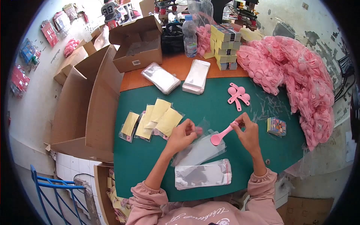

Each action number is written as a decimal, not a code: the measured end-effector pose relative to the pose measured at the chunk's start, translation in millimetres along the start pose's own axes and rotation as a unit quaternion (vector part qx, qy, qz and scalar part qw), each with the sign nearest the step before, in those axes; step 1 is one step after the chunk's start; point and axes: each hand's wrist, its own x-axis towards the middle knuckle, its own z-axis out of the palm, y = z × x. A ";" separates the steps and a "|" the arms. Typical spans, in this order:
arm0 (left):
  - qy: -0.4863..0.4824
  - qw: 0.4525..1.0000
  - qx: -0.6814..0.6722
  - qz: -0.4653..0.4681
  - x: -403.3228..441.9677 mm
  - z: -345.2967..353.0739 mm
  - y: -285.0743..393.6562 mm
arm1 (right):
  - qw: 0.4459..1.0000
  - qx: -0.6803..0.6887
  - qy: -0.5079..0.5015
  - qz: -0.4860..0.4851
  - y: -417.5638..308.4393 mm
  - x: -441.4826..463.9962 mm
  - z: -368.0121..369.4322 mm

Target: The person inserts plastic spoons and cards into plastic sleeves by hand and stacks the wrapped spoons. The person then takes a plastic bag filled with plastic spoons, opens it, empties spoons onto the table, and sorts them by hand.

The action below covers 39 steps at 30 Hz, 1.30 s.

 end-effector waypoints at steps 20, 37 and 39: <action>-0.150 0.962 -0.208 -0.090 0.5 14.8 34.5 | 0.983 0.181 -0.014 -0.029 -16.2 -5.0 10.1; -0.154 0.975 -0.135 -0.089 -3.9 24.9 51.4 | 0.972 0.232 0.028 -0.034 -31.1 -13.7 -2.5; -0.157 0.972 -0.150 -0.085 -4.2 25.5 54.1 | 0.978 0.206 -0.018 -0.032 -32.7 -14.8 -2.5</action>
